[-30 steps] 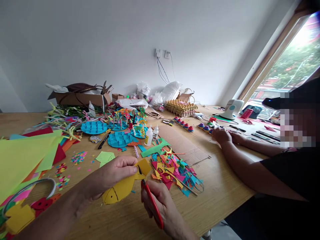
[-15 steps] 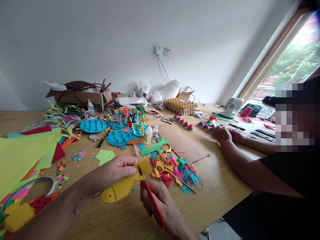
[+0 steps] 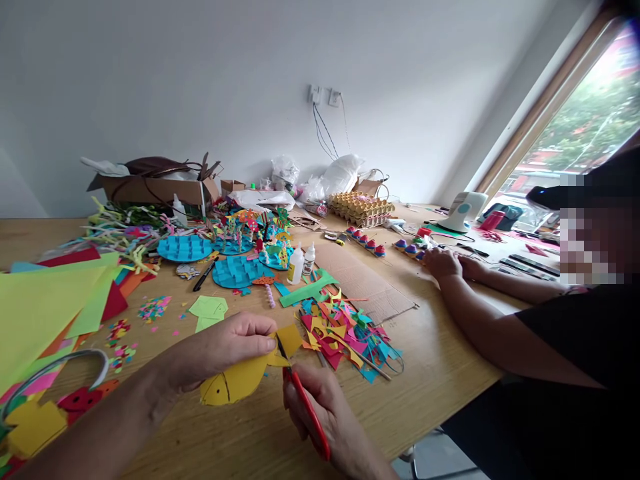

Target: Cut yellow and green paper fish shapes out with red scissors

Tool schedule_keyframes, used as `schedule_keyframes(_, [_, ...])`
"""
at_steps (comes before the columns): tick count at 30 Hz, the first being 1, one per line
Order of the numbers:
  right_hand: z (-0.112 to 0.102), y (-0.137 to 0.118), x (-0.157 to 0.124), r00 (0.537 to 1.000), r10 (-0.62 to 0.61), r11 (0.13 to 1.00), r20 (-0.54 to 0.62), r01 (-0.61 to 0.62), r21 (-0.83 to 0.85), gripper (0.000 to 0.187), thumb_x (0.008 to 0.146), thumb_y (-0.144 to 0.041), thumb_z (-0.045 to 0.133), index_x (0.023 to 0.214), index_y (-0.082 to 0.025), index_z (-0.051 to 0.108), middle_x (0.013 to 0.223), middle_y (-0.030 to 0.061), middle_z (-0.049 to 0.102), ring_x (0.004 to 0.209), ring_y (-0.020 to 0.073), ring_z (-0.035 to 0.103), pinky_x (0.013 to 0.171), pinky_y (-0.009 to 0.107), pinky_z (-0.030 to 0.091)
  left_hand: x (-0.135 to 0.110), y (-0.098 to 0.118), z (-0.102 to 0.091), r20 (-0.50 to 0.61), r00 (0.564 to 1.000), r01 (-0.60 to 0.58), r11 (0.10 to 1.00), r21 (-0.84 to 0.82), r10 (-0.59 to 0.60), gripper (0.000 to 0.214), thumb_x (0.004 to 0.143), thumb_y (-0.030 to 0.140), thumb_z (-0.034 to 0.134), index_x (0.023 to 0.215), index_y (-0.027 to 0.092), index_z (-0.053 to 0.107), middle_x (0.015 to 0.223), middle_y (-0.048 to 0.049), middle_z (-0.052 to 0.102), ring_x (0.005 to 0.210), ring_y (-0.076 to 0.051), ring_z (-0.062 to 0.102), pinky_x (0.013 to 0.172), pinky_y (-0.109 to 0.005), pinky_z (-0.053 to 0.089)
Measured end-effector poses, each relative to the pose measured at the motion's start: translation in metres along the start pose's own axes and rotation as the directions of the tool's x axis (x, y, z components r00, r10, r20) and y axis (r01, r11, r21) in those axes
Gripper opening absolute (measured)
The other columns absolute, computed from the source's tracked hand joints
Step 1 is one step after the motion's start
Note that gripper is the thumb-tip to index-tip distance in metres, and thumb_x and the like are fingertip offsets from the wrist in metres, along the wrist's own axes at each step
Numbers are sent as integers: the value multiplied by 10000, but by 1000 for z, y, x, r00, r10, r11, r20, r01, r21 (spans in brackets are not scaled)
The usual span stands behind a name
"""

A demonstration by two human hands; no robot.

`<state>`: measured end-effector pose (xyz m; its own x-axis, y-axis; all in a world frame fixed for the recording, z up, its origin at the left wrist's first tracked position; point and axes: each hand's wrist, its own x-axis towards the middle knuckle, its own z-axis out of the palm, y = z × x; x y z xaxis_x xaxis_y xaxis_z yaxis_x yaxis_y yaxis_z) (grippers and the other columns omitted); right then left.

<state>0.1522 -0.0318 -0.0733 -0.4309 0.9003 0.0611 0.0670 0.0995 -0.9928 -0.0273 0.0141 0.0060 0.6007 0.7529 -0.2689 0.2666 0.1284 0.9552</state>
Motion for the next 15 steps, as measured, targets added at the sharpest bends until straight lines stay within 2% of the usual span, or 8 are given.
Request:
schedule_keyframes(8, [2, -4, -4, 1000, 18, 998, -26, -19, -57, 387, 887, -433, 412, 594, -182, 380, 502, -60, 349, 447, 68, 302, 411, 187, 221, 3, -2, 6, 33, 998, 56, 998, -19, -56, 207, 737, 366, 572, 793, 173, 623, 708, 15, 597, 646, -146, 532, 561, -209, 389])
schedule_keyframes(12, [1, 5, -8, 999, 31, 998, -35, -33, -60, 400, 887, -459, 408, 601, -182, 379, 525, -55, 351, 458, 68, 309, 416, 186, 229, 5, -6, 8, 58, 994, 90, 996, -28, -88, 206, 741, 380, 563, 743, 176, 585, 646, 38, 528, 580, -121, 473, 520, -200, 343])
schedule_keyframes(15, [2, 9, -9, 998, 50, 998, -44, -52, -40, 421, 870, -511, 405, 608, -183, 384, 544, -51, 351, 460, 68, 314, 409, 182, 231, 8, -7, 8, 57, 997, 59, 998, 28, -60, 217, 753, 387, 550, 714, 174, 551, 631, 50, 461, 578, -114, 424, 522, -202, 313])
